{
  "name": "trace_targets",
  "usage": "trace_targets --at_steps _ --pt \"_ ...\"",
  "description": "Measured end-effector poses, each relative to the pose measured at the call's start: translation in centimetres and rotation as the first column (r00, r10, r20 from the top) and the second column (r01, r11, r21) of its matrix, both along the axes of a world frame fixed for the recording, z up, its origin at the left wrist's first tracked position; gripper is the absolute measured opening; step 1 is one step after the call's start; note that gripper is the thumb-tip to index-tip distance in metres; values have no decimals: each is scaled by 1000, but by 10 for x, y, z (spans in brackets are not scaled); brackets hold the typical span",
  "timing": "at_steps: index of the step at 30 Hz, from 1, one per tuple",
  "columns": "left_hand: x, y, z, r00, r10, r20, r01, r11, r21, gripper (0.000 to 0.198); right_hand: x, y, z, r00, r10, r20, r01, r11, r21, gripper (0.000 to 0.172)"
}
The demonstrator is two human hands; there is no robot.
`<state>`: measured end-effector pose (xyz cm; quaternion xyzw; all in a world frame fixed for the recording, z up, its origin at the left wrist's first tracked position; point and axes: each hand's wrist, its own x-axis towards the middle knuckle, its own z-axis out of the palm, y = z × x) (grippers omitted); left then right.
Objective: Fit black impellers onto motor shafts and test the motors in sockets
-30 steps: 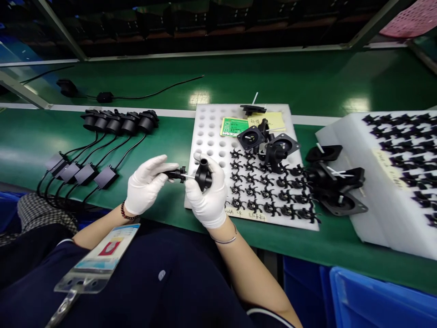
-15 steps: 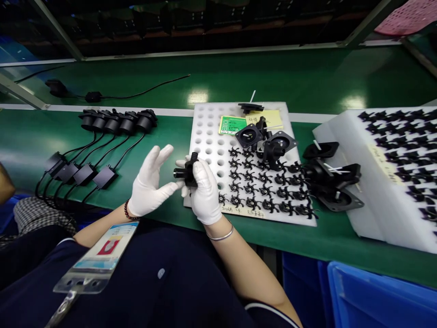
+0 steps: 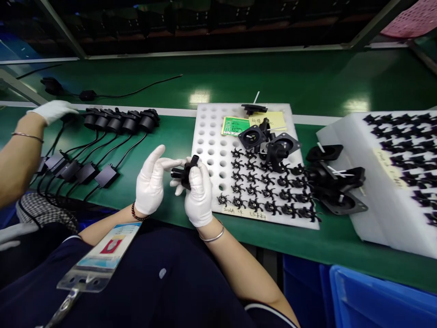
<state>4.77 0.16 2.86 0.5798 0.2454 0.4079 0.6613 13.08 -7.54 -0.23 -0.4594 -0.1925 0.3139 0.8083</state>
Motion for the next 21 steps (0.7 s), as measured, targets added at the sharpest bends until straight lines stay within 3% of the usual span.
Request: trace_targets --at_steps 6,9,13,18,20,21 --pt "0 1 -3 994 -100 36 104 985 -140 75 -1 0 -4 993 -93 78 93 996 14 34" --pt "3 9 -1 996 -86 -9 83 983 -164 66 -3 1 -2 998 -54 15 54 998 9 38" --pt "0 17 7 993 -98 -72 97 995 -23 65 -1 2 5 980 85 -179 -82 996 24 46" --pt "-37 9 11 958 -263 -118 278 949 145 43 22 0 18 926 156 -344 -137 987 79 49" --pt "-59 23 11 968 -214 -130 239 945 224 39 33 -2 26 864 209 -459 -193 978 82 46" --pt "-68 39 10 980 -134 -144 169 946 275 38 38 -4 30 821 244 -517 -236 968 81 44"
